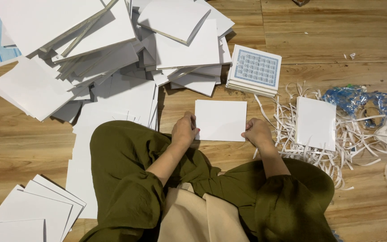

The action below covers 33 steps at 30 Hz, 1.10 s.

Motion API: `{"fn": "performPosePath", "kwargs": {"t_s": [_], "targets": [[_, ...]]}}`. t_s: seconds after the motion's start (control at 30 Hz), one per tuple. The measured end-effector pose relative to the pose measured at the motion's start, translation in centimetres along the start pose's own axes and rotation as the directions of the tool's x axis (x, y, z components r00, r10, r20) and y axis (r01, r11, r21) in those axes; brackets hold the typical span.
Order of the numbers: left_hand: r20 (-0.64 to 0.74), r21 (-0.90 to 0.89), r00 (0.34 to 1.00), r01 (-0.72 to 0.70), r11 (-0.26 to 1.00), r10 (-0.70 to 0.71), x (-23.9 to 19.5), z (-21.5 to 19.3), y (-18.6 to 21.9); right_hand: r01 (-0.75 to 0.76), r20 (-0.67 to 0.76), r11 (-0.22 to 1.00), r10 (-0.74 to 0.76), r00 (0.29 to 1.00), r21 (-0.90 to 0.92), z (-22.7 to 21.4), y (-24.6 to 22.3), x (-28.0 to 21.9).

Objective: The person sits on the floor and assembles small square cards by placing a printed insert into a white cover. They handle the cards by hand, aligning the pieces and stacking the completed items.

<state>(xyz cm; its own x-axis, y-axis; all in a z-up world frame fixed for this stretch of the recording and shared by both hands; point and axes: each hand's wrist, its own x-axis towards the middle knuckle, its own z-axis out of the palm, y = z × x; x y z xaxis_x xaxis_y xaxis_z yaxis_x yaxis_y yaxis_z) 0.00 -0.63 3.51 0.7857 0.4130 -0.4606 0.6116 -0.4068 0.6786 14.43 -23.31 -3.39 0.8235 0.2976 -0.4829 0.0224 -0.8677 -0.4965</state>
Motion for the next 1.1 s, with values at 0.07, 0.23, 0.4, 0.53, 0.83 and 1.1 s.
{"fn": "performPosePath", "kwargs": {"t_s": [0.07, 0.23, 0.4, 0.53, 0.83, 1.1], "targets": [[-0.035, 0.109, 0.996, -0.074, 0.991, 0.078, -0.6, -0.2, 1.0, -0.016, -0.015, 0.997, 0.015, 1.000, -0.081, -0.2, -0.5, 0.0], [0.055, 0.470, 0.930, -0.345, 0.812, 0.364, 1.9, 5.3, -1.0, -0.049, -0.010, 0.959, 0.048, 0.999, -0.279, -0.1, -2.6, -1.6], [0.108, 0.342, 0.981, -0.191, 0.920, 0.163, 2.2, 6.2, -0.1, 0.138, 0.113, 0.977, -0.120, 0.986, -0.166, 1.4, -2.7, -3.1], [0.130, 0.292, 0.987, -0.134, 0.947, 0.100, 1.0, 5.4, 1.8, 0.157, 0.122, 0.980, -0.142, 0.982, -0.125, 0.7, -4.8, -4.1], [0.078, 0.368, 0.995, -0.093, 0.925, 0.069, 1.9, 6.6, 2.2, 0.111, 0.177, 0.960, -0.066, 0.982, -0.257, 0.8, -5.8, -3.5], [0.071, 0.401, 0.996, -0.078, 0.913, 0.054, 0.7, 5.3, 3.4, 0.051, 0.174, 0.955, 0.000, 0.985, -0.293, 0.8, -4.5, -3.0]]}}
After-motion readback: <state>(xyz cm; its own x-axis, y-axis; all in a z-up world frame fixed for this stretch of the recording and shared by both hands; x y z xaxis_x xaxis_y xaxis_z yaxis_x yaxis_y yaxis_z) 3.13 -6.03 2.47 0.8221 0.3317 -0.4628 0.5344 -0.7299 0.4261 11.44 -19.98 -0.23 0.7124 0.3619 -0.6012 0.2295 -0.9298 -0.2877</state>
